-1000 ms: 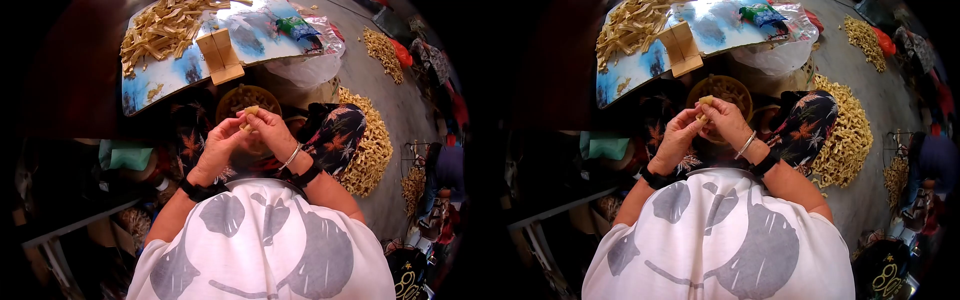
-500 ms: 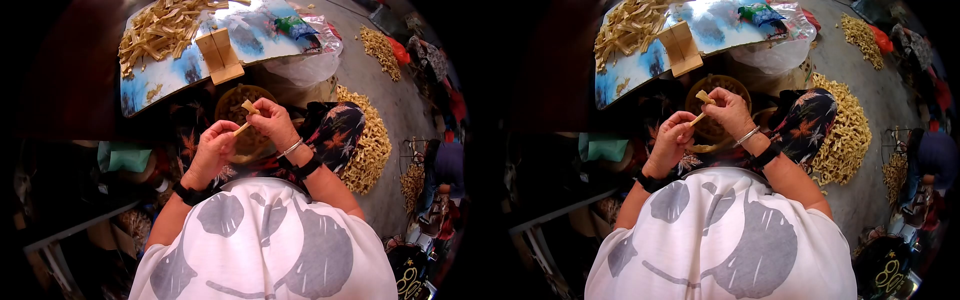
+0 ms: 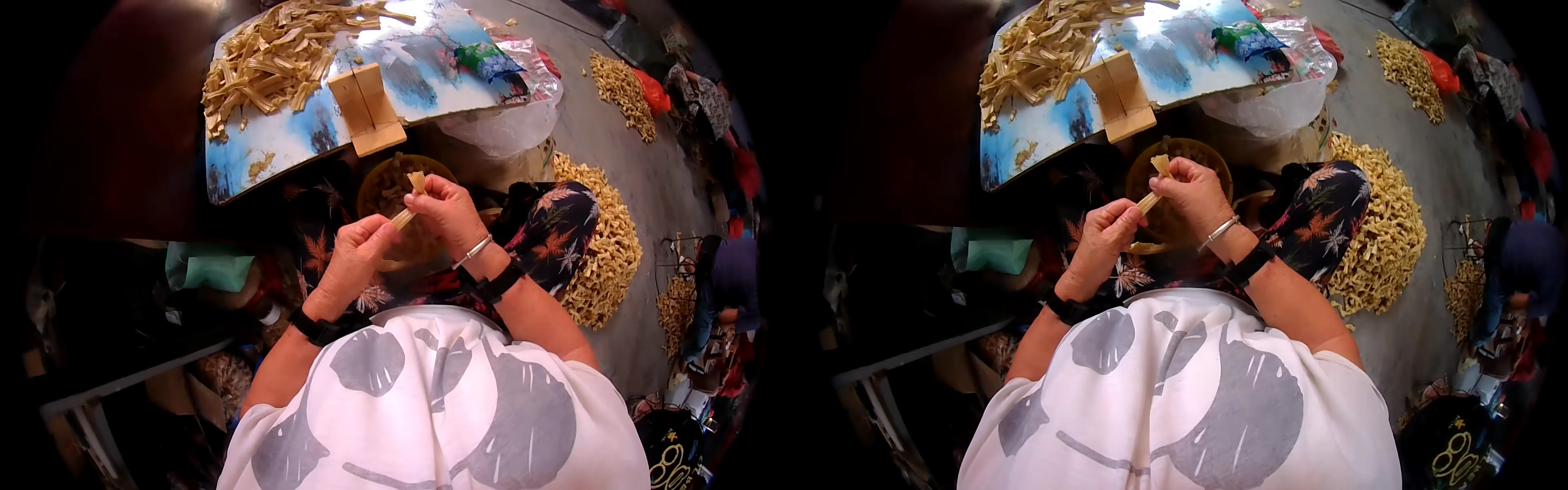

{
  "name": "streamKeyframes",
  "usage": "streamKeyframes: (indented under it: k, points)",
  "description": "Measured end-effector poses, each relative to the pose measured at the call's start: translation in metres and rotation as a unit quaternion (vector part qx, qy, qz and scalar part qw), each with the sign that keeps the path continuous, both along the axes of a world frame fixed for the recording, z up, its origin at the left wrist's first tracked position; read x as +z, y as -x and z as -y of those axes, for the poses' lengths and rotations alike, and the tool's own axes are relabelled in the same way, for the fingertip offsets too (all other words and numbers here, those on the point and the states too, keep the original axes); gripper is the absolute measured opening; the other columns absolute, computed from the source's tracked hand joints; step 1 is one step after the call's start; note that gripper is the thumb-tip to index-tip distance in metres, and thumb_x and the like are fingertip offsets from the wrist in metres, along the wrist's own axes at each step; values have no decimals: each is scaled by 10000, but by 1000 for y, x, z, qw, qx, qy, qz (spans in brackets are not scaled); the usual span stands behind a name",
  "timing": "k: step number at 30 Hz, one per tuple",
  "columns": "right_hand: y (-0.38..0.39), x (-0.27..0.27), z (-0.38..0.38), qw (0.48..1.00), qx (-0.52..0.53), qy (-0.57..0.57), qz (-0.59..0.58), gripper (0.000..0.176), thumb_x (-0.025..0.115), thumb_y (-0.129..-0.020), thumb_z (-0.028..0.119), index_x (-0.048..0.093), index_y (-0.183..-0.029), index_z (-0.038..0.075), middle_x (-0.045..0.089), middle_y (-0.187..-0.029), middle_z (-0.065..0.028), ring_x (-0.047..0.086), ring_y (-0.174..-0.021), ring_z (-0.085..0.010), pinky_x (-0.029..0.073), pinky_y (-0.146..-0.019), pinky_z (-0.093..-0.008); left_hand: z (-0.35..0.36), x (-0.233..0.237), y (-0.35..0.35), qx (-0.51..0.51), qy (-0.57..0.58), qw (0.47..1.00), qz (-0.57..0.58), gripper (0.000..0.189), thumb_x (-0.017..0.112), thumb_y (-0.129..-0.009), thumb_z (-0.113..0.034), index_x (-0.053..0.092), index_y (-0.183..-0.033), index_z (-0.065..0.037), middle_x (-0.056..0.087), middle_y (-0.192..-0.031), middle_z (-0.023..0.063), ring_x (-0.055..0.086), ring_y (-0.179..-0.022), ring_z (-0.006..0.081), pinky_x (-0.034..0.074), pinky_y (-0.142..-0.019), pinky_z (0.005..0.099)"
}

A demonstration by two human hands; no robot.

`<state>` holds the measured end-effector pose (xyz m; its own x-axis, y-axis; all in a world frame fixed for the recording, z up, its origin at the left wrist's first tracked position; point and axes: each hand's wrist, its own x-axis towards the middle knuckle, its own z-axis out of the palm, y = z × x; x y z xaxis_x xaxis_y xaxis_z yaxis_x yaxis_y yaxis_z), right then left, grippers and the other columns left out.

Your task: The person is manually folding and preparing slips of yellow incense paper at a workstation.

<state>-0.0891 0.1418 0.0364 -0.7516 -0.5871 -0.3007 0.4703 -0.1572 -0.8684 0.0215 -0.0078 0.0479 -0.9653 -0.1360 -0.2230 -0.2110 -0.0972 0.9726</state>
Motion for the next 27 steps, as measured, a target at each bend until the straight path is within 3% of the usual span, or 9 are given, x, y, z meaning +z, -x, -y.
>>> streamKeyframes:
  k: [5, 8, 10, 13, 16, 17, 21, 24, 27]
  points:
    - [26, 28, 18, 998, 29, 22, -60, 143, 686, -922, 217, 625, -895, 91, 515, -693, 84, 437, -577, -4, 321, -496, -173, 28, 24, 26, 4, 98, 994, -39, 235, 579, -992, -214, 657, -858, -38, 469, -650, -89, 365, -558, 2, 272, -492, 176]
    - [49, 52, 37, 988, 18, 28, -153, 227, 627, -967, 266, 628, -937, 41, 565, -691, 44, 471, -569, -27, 377, -503, -185, 58, 36, 59, 38, 281, 946, -158, 194, 604, -968, -154, 663, -890, 13, 614, -713, -15, 511, -604, 78, 426, -549, 246]
    - [70, 45, 51, 967, -12, -31, -253, 237, 610, -976, 254, 629, -975, 18, 614, -702, 7, 550, -596, -45, 447, -537, -218, 75, 45, 81, 60, 418, 885, -197, 147, 632, -937, -127, 667, -894, 9, 614, -665, 63, 525, -575, 103, 437, -543, 275]
    - [89, 44, 70, 923, -66, -109, -364, 198, 603, -972, 210, 620, -953, 14, 642, -711, -53, 625, -619, -98, 495, -565, -278, 91, 42, 110, 96, 463, 853, -222, 117, 654, -909, -112, 669, -896, 3, 600, -641, 107, 534, -551, 131, 441, -535, 294]
    - [103, 45, 83, 861, -135, -130, -473, 164, 588, -970, 175, 605, -920, 20, 641, -719, -88, 633, -615, -173, 501, -575, -317, 95, 41, 132, 134, 441, 857, -232, 129, 661, -903, -127, 668, -900, 2, 611, -648, 107, 560, -565, 153, 455, -554, 305]
    - [108, 41, 88, 847, -150, -145, -489, 123, 589, -944, 145, 591, -915, 26, 651, -759, -132, 647, -673, -296, 513, -623, -378, 96, 41, 139, 147, 462, 843, -233, 142, 662, -900, -139, 675, -912, 2, 622, -663, 125, 580, -583, 170, 468, -580, 313]
    - [129, 8, 99, 749, -104, -262, -600, 125, 603, -889, 135, 603, -919, 13, 655, -852, -197, 628, -816, -406, 506, -715, -450, 97, 17, 157, 169, 432, 868, -179, 151, 655, -899, -155, 694, -916, -9, 637, -689, 140, 590, -605, 171, 467, -594, 313]
    - [133, 10, 94, 761, -80, -249, -593, 145, 594, -903, 146, 616, -949, 10, 661, -864, -203, 630, -826, -407, 510, -722, -446, 100, 9, 148, 175, 403, 885, -154, 179, 628, -930, -174, 696, -930, -9, 633, -658, 77, 546, -573, 135, 442, -561, 292]
    - [131, 18, 82, 813, -35, -240, -529, 165, 581, -924, 147, 621, -1003, 8, 676, -824, -179, 663, -770, -352, 525, -696, -401, 104, 11, 136, 163, 268, 945, -96, 207, 583, -966, -169, 698, -972, 4, 614, -693, -2, 505, -597, 87, 420, -574, 249]
